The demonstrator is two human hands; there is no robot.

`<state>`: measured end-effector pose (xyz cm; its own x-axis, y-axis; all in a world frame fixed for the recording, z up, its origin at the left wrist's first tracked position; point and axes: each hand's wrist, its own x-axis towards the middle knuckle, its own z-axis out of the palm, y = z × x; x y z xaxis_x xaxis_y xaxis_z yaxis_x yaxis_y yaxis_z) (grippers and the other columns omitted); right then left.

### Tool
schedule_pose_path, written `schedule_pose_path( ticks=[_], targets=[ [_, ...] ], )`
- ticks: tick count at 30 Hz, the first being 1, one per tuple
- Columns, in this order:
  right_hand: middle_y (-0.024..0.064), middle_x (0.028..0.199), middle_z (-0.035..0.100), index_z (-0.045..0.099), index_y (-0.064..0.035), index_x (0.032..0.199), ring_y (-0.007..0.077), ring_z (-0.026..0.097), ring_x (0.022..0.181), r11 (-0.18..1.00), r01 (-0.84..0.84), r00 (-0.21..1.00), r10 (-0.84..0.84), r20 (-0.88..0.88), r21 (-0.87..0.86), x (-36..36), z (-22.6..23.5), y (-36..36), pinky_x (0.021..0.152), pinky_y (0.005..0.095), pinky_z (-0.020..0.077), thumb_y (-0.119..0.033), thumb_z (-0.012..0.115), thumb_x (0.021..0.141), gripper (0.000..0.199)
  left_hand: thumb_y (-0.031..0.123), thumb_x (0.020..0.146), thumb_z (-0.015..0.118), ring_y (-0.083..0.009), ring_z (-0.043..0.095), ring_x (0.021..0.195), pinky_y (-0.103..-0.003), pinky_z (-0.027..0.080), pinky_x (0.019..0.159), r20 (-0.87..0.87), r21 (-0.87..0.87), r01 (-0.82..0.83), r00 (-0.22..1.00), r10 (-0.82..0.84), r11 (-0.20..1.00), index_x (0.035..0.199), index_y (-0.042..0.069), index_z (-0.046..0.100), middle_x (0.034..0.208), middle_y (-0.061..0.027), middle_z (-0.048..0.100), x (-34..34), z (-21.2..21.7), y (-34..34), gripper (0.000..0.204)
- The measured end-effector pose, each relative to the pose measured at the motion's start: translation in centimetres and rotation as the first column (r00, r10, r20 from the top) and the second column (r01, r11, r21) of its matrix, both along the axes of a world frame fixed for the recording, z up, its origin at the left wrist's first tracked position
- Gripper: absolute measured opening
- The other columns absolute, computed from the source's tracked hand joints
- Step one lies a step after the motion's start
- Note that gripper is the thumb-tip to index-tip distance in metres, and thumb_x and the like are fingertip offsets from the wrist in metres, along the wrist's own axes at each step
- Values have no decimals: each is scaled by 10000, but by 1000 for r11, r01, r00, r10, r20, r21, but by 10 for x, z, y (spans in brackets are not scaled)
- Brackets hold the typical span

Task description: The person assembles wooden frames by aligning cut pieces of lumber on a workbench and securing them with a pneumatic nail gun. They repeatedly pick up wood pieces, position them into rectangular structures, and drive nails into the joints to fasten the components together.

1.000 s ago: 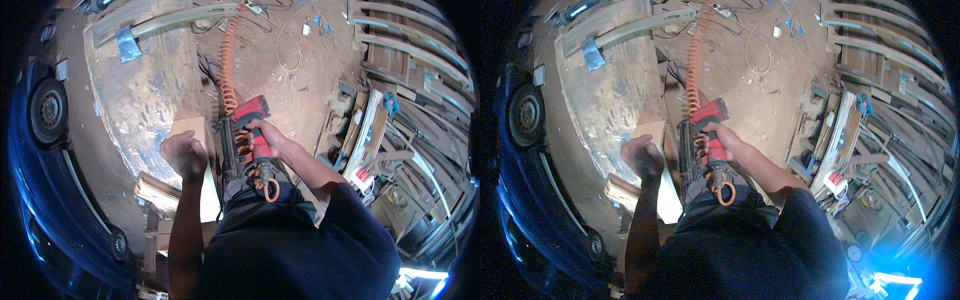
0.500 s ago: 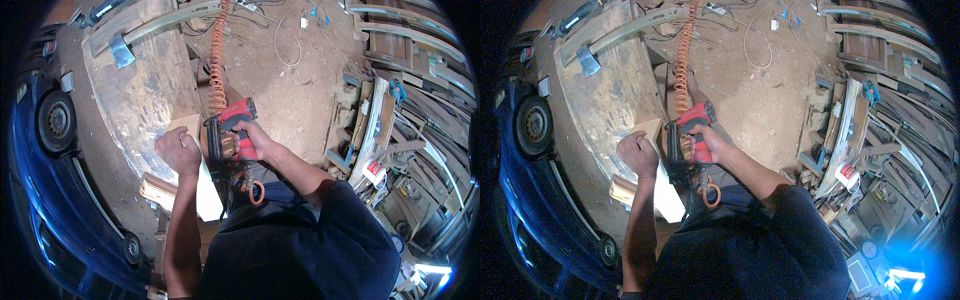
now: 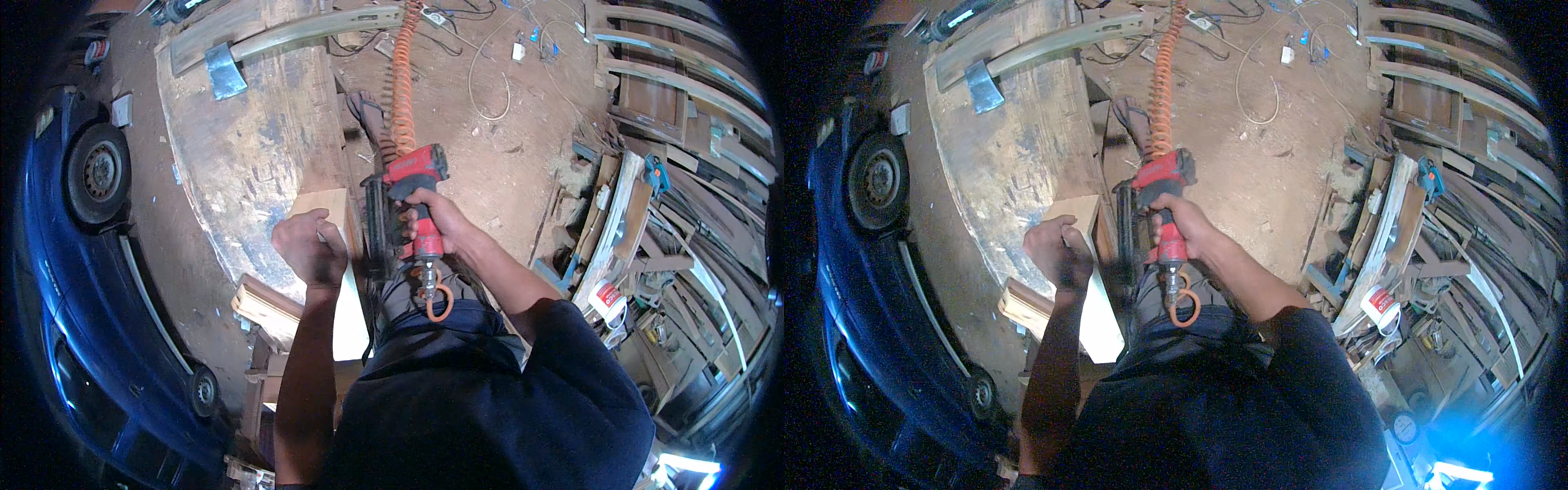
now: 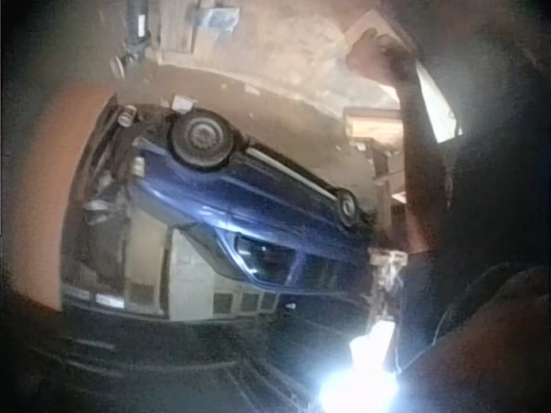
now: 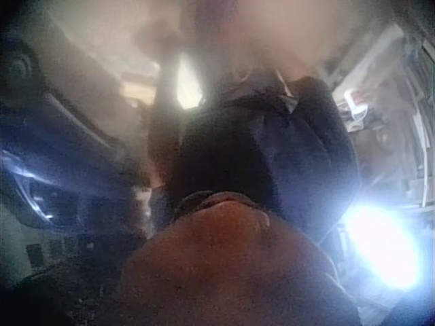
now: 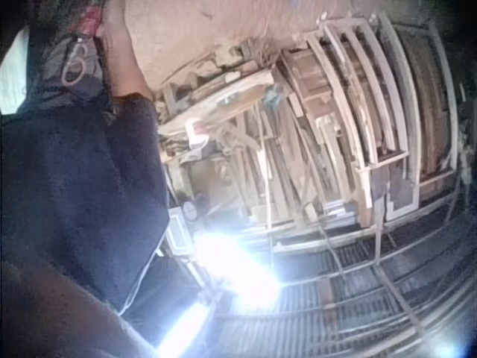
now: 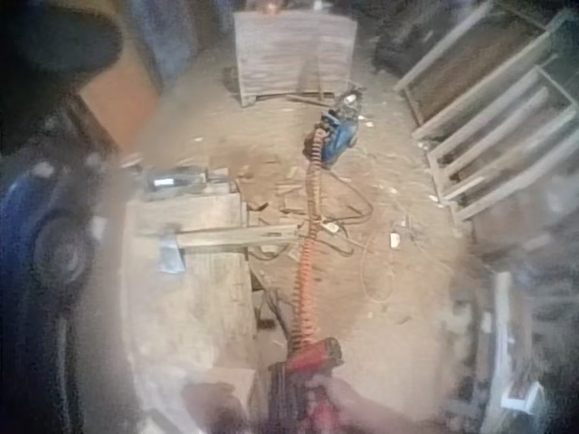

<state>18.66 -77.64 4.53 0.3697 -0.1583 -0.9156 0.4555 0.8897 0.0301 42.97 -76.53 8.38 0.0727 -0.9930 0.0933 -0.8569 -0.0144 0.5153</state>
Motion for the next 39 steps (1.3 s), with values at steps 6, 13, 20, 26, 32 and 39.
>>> schedule_pose_path(
  ticks=[6,13,20,26,32,39],
  targets=[
    [28,661,584,599,-63,863,156,576,508,921,-363,932,359,-58,-141,-11,27,-68,544,314,545,-193,615,937,151,158,829,588,-319,570,830,-481,401,877,33,3,-36,999,36,999,906,103,659,842,-89,634,3,-15,14,118],
    [43,604,569,612,-47,784,146,549,465,554,-727,642,758,-114,-405,25,22,-161,460,331,504,-168,644,883,160,125,804,587,-328,563,901,-492,411,897,90,3,-39,995,38,999,936,147,636,877,-77,588,3,-9,6,142],
    [38,627,570,649,-60,804,146,552,482,457,-859,455,888,67,-229,86,-26,-197,455,368,507,-240,691,843,189,183,793,575,-294,570,911,-516,424,950,26,86,-91,996,89,992,904,149,660,900,-67,592,4,-5,2,144],
    [17,611,576,637,-65,810,129,543,483,373,-895,374,926,46,-244,113,-29,-210,483,303,460,-187,684,854,137,178,791,599,-245,572,916,-494,408,1009,-19,79,-129,991,131,988,908,160,636,898,-34,589,2,-7,2,124],
    [12,611,575,649,-51,827,126,536,480,341,-888,349,937,30,-308,119,-21,-217,481,302,453,-183,691,845,139,175,794,597,-236,577,936,-497,405,1023,-9,126,-131,991,133,983,915,146,635,910,-29,597,3,-1,1,131],
    [8,612,572,672,-40,829,121,533,480,348,-889,348,936,55,-296,118,-22,-217,474,299,451,-189,706,840,154,206,807,606,-224,559,970,-486,399,1036,8,120,-113,994,113,986,917,152,642,929,-22,602,4,-4,3,128]
  ],
)
